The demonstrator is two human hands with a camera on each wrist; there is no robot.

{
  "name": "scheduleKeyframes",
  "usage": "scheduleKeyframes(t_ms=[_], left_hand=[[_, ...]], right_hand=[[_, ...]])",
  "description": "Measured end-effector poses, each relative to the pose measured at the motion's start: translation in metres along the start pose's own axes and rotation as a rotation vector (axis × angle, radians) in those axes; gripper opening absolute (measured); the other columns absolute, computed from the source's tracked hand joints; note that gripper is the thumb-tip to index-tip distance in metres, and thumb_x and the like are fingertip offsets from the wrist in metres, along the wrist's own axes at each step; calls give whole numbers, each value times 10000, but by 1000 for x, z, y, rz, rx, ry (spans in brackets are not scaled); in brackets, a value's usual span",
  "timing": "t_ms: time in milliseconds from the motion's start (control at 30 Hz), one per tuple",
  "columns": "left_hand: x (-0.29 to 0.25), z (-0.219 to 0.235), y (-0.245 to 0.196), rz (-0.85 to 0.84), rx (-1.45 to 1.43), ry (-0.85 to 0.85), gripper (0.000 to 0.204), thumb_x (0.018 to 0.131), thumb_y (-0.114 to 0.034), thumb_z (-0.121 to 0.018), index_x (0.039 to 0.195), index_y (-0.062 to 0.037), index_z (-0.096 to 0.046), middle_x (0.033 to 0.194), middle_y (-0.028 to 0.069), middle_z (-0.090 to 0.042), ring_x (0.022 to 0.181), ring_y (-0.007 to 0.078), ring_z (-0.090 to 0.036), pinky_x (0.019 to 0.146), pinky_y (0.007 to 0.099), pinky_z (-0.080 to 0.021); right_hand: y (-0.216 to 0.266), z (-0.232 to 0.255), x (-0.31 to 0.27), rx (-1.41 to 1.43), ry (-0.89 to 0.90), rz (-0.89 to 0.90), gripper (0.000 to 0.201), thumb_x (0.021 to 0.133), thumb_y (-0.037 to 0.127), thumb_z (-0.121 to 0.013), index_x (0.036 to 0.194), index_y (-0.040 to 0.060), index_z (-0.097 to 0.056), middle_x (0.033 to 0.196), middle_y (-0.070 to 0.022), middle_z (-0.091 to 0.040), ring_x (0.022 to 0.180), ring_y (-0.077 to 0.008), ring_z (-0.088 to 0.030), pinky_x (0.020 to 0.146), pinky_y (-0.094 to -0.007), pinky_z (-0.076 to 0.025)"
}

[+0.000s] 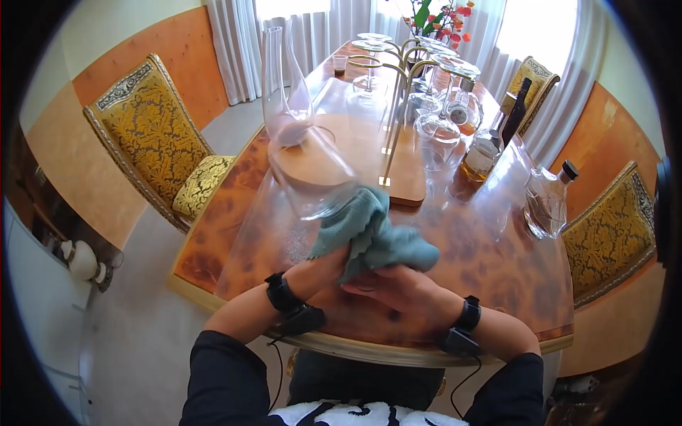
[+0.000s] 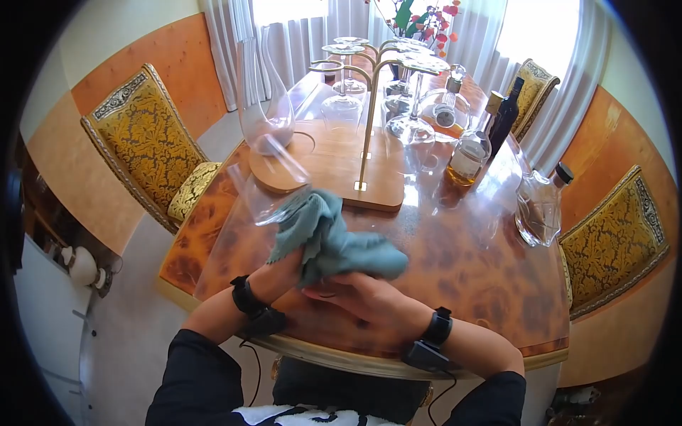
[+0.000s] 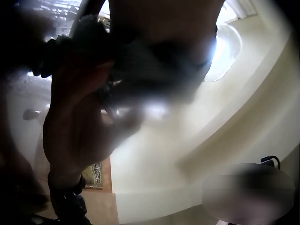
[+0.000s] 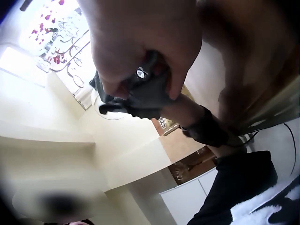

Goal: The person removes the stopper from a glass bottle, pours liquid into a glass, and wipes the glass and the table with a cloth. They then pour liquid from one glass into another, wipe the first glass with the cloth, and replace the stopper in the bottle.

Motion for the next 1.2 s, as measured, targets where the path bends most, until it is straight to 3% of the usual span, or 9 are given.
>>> scheduleKeyframes(t_ms=[133, 200, 267, 433, 667, 767, 867, 967, 1200], left_hand=[[0, -1, -5, -95, 224, 25, 571, 822, -475, -739, 1218, -84, -610, 1202, 120, -654, 1036, 220, -663, 874, 388, -549], [0, -2, -8, -133, 339, 25, 572, 803, -471, -761, 1204, -88, -623, 1195, 120, -660, 1026, 217, -667, 864, 385, -550], [0, -3, -12, -172, 451, 28, 573, 784, -468, -784, 1190, -91, -636, 1188, 121, -666, 1016, 215, -671, 853, 383, -551], [-2, -31, -22, -600, 1139, 161, 276, 812, -245, -753, 1027, -90, -678, 818, 130, -657, 656, 276, -634, 564, 373, -493], [0, -46, -8, -498, 1161, 166, 339, 779, -264, -766, 1061, -115, -652, 914, 112, -665, 787, 294, -658, 657, 376, -528], [12, -42, -23, -786, 959, 235, 298, 827, -152, -689, 1115, -103, -633, 1020, 157, -659, 882, 333, -645, 798, 368, -518], [11, -27, -59, -627, 672, -75, 125, 904, -166, -681, 950, -71, -614, 824, 70, -666, 672, 268, -633, 630, 365, -511], [26, 30, -6, -211, 158, -209, 327, 819, -109, -740, 1121, -69, -622, 1033, 6, -656, 927, 124, -598, 812, 299, -505], [5, 105, 22, -133, 31, -153, 382, 846, -93, -728, 1200, -46, -594, 1124, 26, -640, 967, 160, -614, 812, 347, -529]], right_hand=[[30, -12, 0, -290, -141, -63, 583, 941, 147, -635, 1456, 23, -391, 1352, -149, -556, 1268, -247, -525, 1156, -397, -332], [76, -27, -13, -1285, -9, 417, 664, 929, 228, -678, 1468, -6, -369, 1363, -141, -539, 1279, -237, -502, 1121, -367, -340], [96, -37, -37, -1167, -387, 599, 837, 859, 356, -766, 1487, 7, -335, 1382, -147, -516, 1258, -240, -506, 1096, -376, -351], [100, -101, -51, -1730, -238, 984, 1020, 655, 296, -939, 1449, 17, -362, 1396, -168, -499, 1310, -262, -492, 1098, -420, -381], [98, -72, -53, -1058, -137, 1189, 993, 648, 206, -936, 1445, 20, -373, 1386, -183, -510, 1298, -336, -512, 1055, -471, -466], [125, -67, -83, -1091, -252, 1213, 889, 745, 297, -853, 1451, 37, -381, 1386, -175, -509, 1307, -357, -502, 1051, -498, -468], [158, -62, -128, -986, -481, 1344, 813, 848, 488, -691, 1445, 30, -384, 1384, -188, -504, 1309, -394, -490, 1063, -520, -446], [179, -65, -156, -1038, -539, 1364, 796, 870, 531, -629, 1429, 16, -393, 1385, -192, -499, 1311, -404, -484, 1057, -521, -443], [144, -50, -101, -1349, -582, 918, 765, 832, 319, -767, 1403, 5, -367, 1315, -203, -555, 1210, -296, -582, 973, -391, -516]])
Point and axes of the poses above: each hand's wrist, its own x-axis towards the middle knuckle, its own z-axis out of the back of the hand, y = z × x, the point moved 3 cm from there along x, towards the middle knuckle
